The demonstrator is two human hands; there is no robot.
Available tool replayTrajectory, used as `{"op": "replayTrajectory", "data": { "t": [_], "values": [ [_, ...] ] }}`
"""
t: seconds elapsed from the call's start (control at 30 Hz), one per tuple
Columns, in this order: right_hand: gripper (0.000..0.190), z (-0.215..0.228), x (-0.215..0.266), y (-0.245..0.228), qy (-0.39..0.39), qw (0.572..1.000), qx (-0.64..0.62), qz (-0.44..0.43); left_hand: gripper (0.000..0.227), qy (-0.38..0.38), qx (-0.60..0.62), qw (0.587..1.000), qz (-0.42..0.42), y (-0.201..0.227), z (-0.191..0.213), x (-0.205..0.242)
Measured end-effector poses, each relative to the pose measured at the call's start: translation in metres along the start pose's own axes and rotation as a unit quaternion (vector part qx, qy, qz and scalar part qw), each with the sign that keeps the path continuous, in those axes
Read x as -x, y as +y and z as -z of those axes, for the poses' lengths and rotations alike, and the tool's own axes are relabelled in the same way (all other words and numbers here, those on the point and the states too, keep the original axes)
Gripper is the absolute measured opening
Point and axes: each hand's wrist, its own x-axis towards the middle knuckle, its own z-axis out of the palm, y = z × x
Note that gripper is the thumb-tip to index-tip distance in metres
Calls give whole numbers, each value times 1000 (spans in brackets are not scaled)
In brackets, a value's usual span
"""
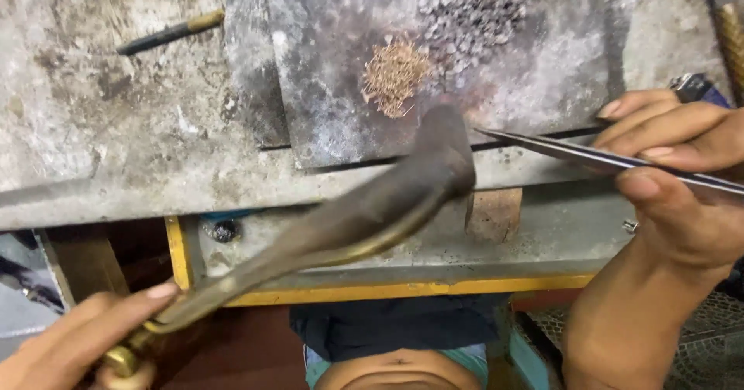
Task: Using a blowtorch to heat and melt small metal fragments on a soldering block while manipulating them with tweezers.
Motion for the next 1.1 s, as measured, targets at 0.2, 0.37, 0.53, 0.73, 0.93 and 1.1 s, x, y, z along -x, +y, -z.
{"op": "replayTrajectory", "data": {
  "t": [0.2, 0.37, 0.53, 0.73, 0.93, 1.1],
  "values": [
    [41, -7, 27, -30, -35, 999, 9, -1, 34, 175, 89, 979, -60, 0, -21, 4],
    [36, -41, 3, -102, -154, 981, 88, -83, 36, 239, 143, 960, -11, -56, -47, 30],
    [20, -128, 23, -126, -85, 975, 198, -57, 37, 311, 163, 935, -41, -34, -54, 17],
    [10, -155, 58, -72, -103, 981, 147, -66, 47, 392, 190, 896, -88, 0, -62, 1],
    [9, -142, 30, -68, -339, 914, 214, -62, 22, 417, 211, 878, -102, 15, -56, -3],
    [33, -163, 14, -67, -452, 834, 302, -89, 59, 445, 211, 863, -108, 16, -56, 2]
  ]
}}
